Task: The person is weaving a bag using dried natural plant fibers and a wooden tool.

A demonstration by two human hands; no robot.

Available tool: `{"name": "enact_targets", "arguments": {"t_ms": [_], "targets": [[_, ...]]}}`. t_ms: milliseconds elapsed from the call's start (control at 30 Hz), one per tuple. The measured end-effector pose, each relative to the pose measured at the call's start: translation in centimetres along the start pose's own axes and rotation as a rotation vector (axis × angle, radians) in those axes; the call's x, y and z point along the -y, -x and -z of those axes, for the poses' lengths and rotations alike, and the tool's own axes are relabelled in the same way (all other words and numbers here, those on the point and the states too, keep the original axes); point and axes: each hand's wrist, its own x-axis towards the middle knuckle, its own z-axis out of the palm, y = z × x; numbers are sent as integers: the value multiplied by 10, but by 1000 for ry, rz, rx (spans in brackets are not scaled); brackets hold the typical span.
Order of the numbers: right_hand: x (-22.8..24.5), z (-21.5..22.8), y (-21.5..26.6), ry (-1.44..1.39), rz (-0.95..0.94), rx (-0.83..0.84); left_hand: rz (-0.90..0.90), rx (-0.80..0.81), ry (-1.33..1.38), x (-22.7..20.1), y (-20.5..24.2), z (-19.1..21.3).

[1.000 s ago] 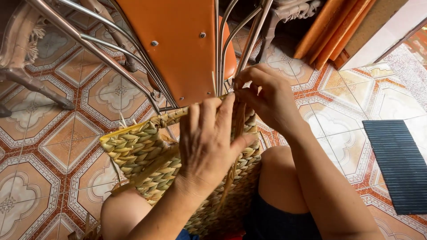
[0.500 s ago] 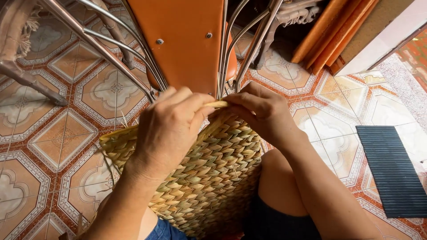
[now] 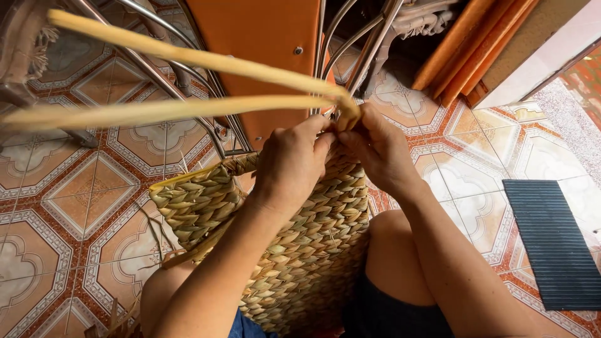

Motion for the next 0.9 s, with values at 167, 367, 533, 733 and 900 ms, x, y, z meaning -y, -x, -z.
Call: {"name": "enact_targets", "arguments": {"t_ms": [167,367,533,733,900], "targets": [[7,4,-8,-187,-194,9,-229,-277,3,15,23,-29],[26,-3,-7,367,139,-7,-306,-363,-96,9,43,-29],[8,-2,-3,320,135,68,-153,-225,-160,7,44,8],[33,0,-5,303,133,21,21,-171,-140,13,45,31],[21,-1,-1,319,167,-5,119,-107,-21,28,47,40]]}}
